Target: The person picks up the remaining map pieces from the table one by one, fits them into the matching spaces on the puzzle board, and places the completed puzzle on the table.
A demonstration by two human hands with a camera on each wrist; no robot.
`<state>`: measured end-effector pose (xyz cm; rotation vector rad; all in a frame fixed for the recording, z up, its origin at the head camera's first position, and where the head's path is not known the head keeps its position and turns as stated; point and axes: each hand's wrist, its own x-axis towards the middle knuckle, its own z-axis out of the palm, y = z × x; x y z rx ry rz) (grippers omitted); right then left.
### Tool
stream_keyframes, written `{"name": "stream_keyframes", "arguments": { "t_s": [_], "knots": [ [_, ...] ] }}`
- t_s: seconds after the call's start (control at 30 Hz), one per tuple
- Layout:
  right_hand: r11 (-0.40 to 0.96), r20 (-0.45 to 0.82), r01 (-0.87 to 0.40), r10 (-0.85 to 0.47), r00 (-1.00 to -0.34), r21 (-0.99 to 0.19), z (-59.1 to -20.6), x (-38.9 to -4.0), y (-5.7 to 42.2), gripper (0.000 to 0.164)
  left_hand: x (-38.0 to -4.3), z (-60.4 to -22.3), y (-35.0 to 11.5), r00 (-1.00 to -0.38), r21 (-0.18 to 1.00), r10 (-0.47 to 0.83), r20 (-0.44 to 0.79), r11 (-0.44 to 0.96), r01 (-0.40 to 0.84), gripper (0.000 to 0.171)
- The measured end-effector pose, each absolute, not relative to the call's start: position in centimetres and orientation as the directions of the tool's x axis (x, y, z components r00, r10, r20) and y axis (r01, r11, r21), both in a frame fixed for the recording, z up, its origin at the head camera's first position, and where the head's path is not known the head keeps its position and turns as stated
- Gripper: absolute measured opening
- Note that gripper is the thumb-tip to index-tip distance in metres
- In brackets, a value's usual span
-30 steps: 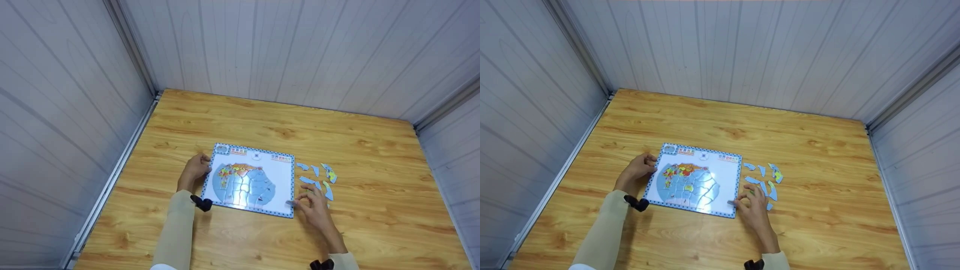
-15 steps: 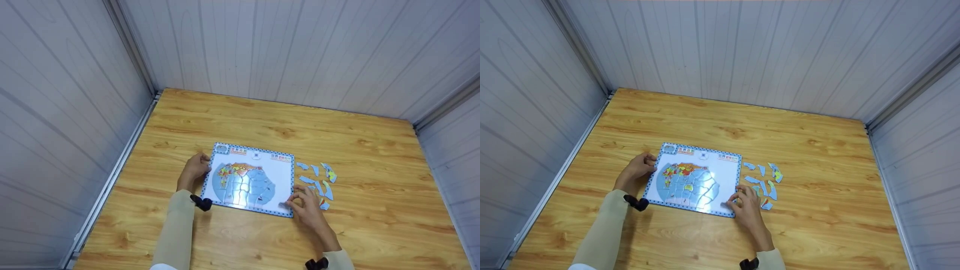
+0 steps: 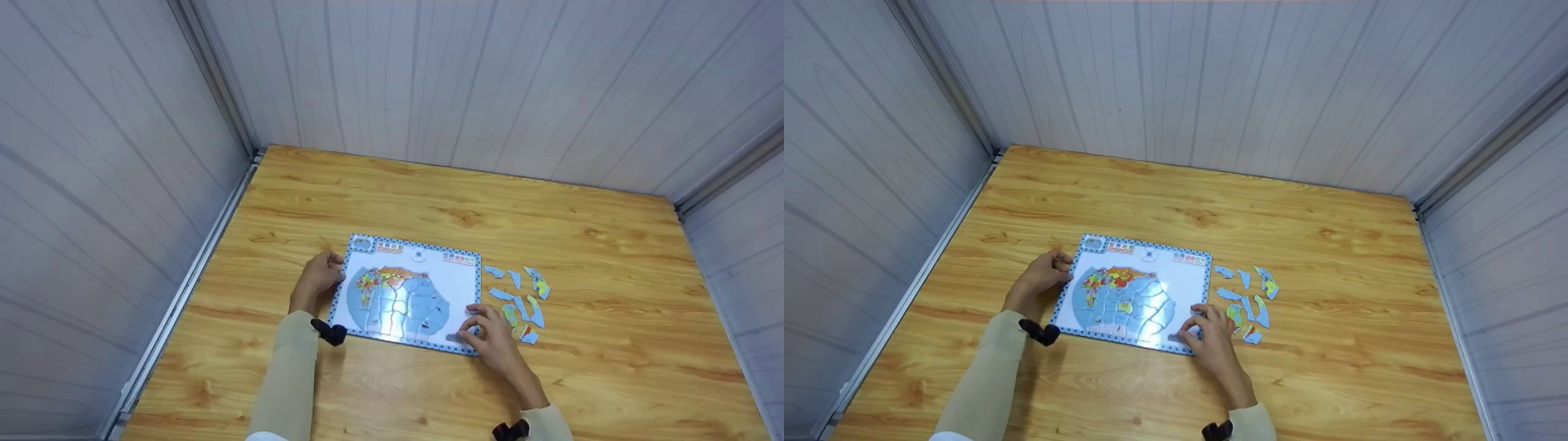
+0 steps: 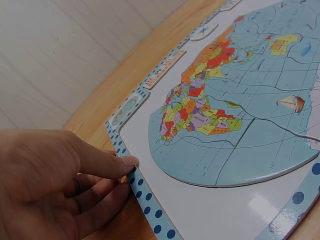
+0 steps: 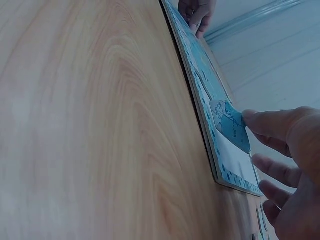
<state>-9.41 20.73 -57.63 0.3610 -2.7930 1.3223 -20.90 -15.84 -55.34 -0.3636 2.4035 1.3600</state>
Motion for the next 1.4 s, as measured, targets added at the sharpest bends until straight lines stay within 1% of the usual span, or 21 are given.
{"name": "stream_keyframes", "arguments": {
  "t_s": [0.13, 0.37, 0.63, 0.83, 1.03, 1.23, 1.4],
  "knots": [
    [0.619, 0.134, -0.223, -0.188, -0.973, -0.753, -57.8, -9.5, 20.4, 0.012, -20.9, -55.3, -15.8, -0.903, 0.768, -0.053, -0.427, 0.505, -0.393, 0.032],
    [0.634, 0.108, -0.186, -0.16, -0.981, -0.75, -58.1, -9.5, 19.6, 0.012, -20.8, -55.2, -15.8, -0.887, 0.766, -0.053, -0.458, 0.483, -0.424, 0.032],
    [0.632, 0.126, -0.178, -0.126, -0.984, -0.754, -58.3, -9.7, 18.6, 0.012, -20.8, -55.2, -15.8, -0.888, 0.762, -0.056, -0.456, 0.491, -0.422, 0.031],
    [0.628, 0.13, -0.182, -0.128, -0.983, -0.757, -58.4, -9.7, 18.1, 0.011, -20.6, -55.1, -15.8, -0.889, 0.765, -0.054, -0.456, 0.486, -0.422, 0.031],
    [0.66, 0.177, -0.21, -0.117, -0.977, -0.722, -58.6, -9.7, 17.6, 0.011, -20.5, -55.1, -15.9, -0.904, 0.778, -0.036, -0.427, 0.495, -0.387, 0.03],
    [0.699, 0.167, -0.179, -0.086, -0.982, -0.692, -58.4, -9.5, 17.1, 0.011, -20.7, -55.1, -15.9, -0.892, 0.777, -0.041, -0.45, 0.474, -0.414, 0.03],
    [0.733, 0.177, -0.194, -0.101, -0.979, -0.652, -58.5, -9.4, 17.0, 0.008, -20.7, -55.1, -15.8, -0.892, 0.774, -0.049, -0.45, 0.478, -0.416, 0.03]
  ]
}}
